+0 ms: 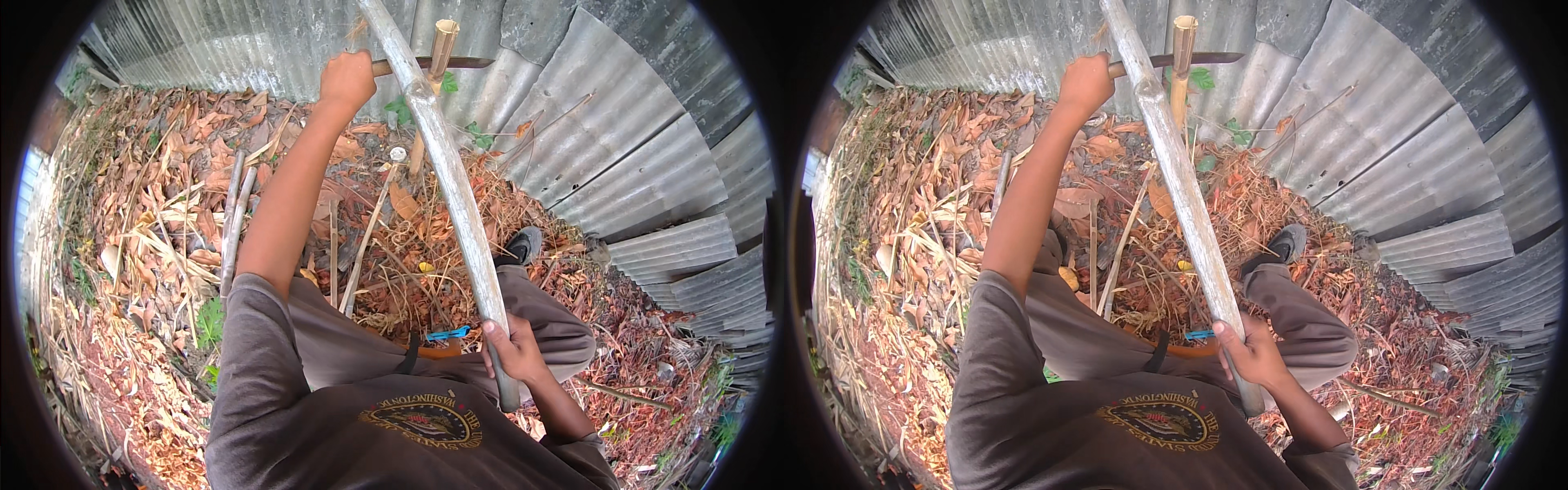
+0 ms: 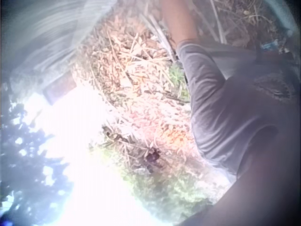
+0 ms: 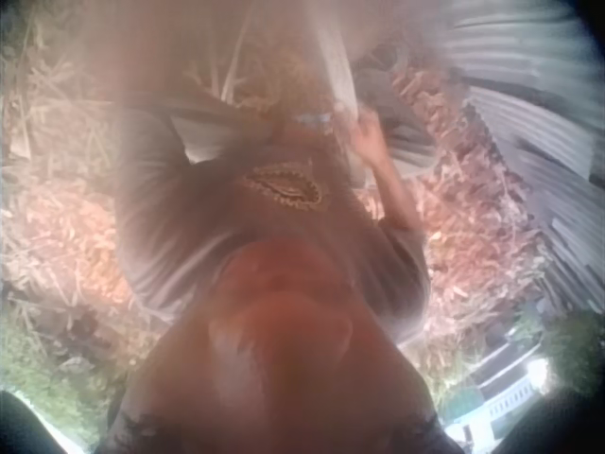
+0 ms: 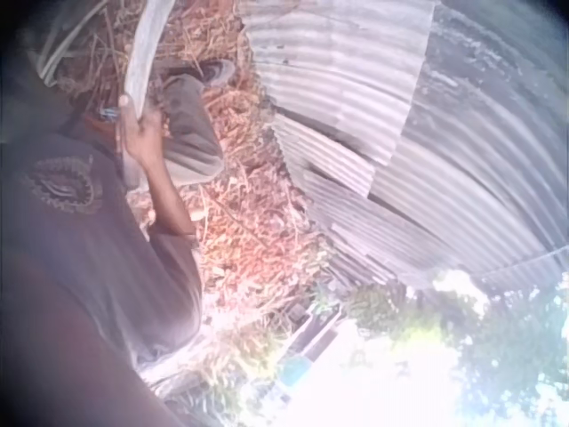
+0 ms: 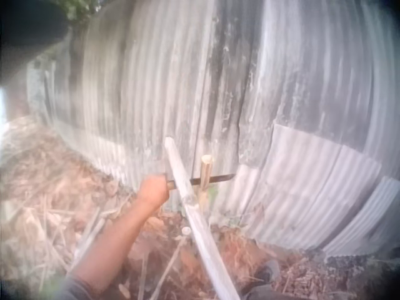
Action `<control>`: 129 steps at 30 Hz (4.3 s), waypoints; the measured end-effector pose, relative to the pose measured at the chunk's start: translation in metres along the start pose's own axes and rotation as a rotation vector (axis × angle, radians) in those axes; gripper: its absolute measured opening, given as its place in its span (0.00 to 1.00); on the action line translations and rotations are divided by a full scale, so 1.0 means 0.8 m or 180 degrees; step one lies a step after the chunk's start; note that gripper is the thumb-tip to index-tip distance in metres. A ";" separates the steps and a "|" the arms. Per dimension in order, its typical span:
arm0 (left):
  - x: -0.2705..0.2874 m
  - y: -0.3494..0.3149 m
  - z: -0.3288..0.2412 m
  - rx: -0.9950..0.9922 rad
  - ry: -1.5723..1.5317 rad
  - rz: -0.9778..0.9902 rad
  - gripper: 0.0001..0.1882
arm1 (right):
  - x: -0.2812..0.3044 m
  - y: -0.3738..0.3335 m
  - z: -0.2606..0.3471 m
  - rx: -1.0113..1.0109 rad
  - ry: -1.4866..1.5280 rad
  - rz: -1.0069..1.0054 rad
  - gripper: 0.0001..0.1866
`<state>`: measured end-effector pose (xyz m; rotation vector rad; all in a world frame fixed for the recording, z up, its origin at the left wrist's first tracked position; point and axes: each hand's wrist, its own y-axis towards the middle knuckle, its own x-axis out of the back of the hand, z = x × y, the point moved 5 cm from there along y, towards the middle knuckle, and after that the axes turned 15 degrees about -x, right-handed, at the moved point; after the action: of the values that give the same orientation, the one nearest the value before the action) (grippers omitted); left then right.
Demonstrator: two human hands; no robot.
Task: The person sits on the ground and uses a machete to split a piece of bamboo. They repeatedly strike the bamboo with a wooden stick to drive the blade through, then pull the split pieces apart by hand.
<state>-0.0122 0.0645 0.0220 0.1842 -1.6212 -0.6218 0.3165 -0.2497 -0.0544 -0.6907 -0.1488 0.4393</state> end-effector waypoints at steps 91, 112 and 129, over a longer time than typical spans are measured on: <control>-0.006 0.041 0.007 0.0180 -0.0138 0.0703 0.12 | 0.115 0.025 0.084 0.2424 0.0227 -0.2675 0.16; 0.009 0.035 0.041 0.0051 0.0419 0.0831 0.15 | 0.042 0.008 0.000 -0.0137 0.0479 -0.1302 0.12; 0.008 0.022 0.067 0.0225 0.0485 0.0939 0.16 | 0.075 0.017 0.030 0.0200 0.0393 -0.1346 0.13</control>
<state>-0.0607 0.0916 0.0352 0.0411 -1.4873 -0.3167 0.3589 -0.2004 -0.0455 -0.6030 -0.1591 -0.0041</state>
